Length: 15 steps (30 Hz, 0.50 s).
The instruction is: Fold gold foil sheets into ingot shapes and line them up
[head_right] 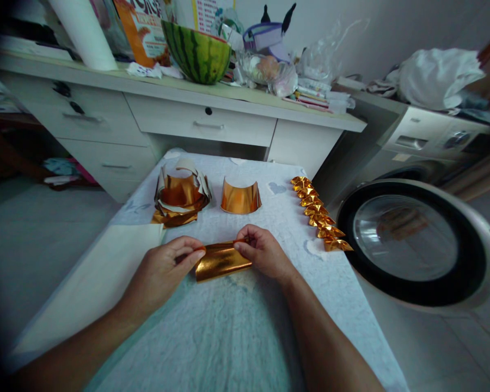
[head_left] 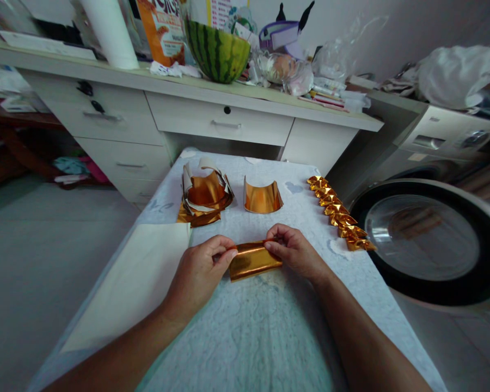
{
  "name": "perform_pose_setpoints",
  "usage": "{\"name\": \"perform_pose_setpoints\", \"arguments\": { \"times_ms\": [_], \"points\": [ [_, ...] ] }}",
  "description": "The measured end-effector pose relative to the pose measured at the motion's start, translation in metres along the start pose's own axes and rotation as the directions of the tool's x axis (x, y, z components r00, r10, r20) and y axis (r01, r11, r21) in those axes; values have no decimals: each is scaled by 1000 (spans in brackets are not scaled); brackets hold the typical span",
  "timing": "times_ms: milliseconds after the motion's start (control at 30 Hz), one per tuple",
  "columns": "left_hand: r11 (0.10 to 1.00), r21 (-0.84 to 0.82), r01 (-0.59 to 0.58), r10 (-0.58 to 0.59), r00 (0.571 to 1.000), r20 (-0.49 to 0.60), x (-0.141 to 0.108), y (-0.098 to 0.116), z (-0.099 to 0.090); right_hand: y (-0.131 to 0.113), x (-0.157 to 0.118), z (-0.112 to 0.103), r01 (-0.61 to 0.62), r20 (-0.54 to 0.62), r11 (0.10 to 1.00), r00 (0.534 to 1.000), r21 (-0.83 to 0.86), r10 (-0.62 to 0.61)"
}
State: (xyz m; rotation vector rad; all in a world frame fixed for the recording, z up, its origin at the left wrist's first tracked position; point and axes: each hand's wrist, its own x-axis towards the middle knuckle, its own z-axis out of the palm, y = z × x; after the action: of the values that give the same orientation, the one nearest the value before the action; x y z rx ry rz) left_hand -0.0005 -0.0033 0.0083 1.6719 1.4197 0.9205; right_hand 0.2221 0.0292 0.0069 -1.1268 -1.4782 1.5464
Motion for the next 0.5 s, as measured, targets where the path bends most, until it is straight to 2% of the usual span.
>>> {"name": "perform_pose_setpoints", "arguments": {
  "times_ms": [500],
  "points": [
    [1000,24,10,-11,1000,19,-1,-3,-1,0,-1,0,-5,23,1000,1000,-23,6]
  ]
}}
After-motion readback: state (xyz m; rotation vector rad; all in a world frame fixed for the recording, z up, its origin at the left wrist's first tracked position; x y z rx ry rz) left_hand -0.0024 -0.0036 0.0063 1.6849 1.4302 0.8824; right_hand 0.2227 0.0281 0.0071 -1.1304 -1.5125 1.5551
